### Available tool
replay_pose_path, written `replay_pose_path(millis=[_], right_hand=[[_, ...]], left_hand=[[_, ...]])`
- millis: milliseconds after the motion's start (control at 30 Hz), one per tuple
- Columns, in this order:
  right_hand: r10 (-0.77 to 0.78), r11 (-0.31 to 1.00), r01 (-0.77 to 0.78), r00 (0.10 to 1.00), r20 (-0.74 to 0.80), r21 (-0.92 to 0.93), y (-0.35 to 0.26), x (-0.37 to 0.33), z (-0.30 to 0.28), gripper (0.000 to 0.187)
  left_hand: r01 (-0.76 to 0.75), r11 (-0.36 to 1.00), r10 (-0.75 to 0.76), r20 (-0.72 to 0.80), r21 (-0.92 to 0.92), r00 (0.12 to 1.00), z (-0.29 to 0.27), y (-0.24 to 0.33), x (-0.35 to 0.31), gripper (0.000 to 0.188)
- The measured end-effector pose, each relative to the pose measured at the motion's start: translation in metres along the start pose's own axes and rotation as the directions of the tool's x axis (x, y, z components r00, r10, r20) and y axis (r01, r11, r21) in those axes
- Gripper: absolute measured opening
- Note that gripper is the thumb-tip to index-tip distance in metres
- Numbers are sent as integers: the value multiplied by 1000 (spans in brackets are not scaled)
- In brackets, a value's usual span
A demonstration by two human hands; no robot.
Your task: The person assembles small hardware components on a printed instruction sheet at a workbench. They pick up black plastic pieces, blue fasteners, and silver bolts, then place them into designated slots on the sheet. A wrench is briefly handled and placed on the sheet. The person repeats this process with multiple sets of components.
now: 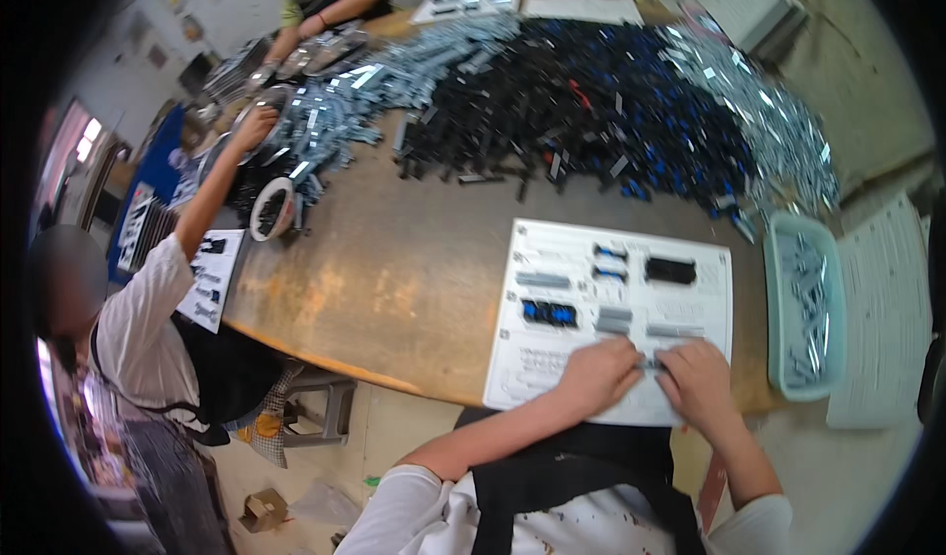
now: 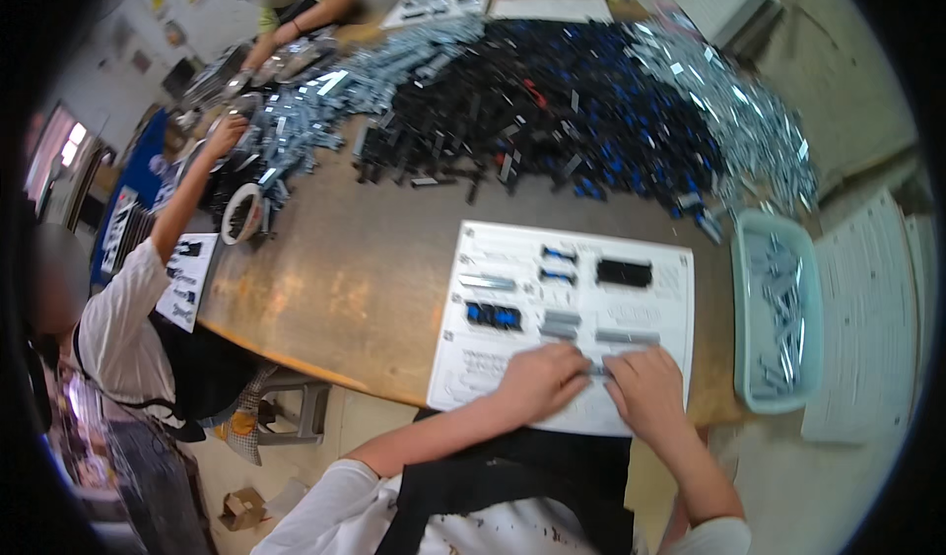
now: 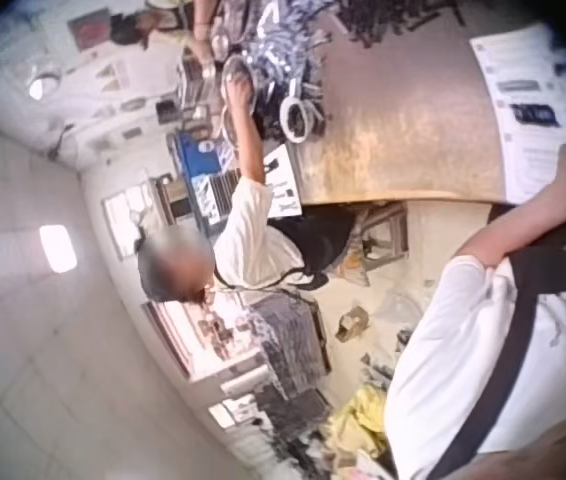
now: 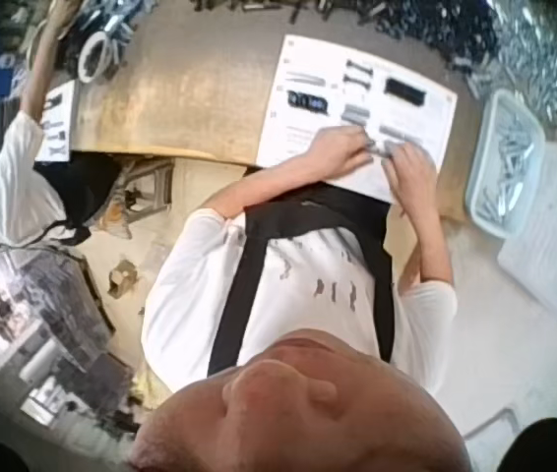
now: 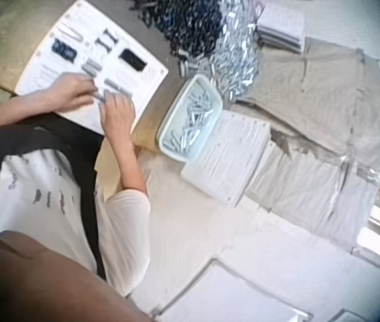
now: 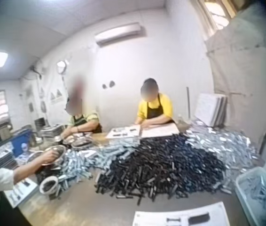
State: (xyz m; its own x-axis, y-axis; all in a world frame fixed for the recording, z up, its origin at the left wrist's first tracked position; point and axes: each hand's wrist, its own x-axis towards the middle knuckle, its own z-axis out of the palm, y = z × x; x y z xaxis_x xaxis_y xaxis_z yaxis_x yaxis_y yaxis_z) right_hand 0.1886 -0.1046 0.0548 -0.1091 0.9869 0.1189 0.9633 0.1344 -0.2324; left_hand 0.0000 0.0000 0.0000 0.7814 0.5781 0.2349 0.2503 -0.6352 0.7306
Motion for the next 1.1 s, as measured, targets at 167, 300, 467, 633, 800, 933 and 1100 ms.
replay_pose_path(millis=[167, 300, 467, 633, 800, 933, 1100], right_hand=[[293, 939, -229, 923, -247, 258, -5, 5, -25, 25], [478, 860, -326, 782, -400, 392, 24, -10, -12, 11], [639, 762, -440, 629, -442, 476, 45, -34, 11, 10], [723, 689, -523, 543, -427, 502, 66, -70, 38, 18], [808, 583, -515, 448, -382, 628, 94, -94, 66, 25], [758, 652, -539, 482, -440, 533, 79, -79, 56, 29], [853, 522, -718, 424, -305, 461, 48, -63, 26, 25]], left_hand=[[27, 994, -43, -145, -107, 988, -74, -16, 6, 24], [215, 946, -295, -371, -241, 881, -135, -77, 10, 18], [341, 912, -406, -611, -227, 680, -213, -169, 17, 26], [487, 871, -346, -778, -59, 525, -293, -281, 43, 33], [167, 545, -816, -474, -821, 331, -360, -387, 83, 47], [-129, 200, -930, -230, -971, 287, -391, -424, 122, 29], [-84, 235, -955, -246, -968, 167, -391, -437, 147, 17]])
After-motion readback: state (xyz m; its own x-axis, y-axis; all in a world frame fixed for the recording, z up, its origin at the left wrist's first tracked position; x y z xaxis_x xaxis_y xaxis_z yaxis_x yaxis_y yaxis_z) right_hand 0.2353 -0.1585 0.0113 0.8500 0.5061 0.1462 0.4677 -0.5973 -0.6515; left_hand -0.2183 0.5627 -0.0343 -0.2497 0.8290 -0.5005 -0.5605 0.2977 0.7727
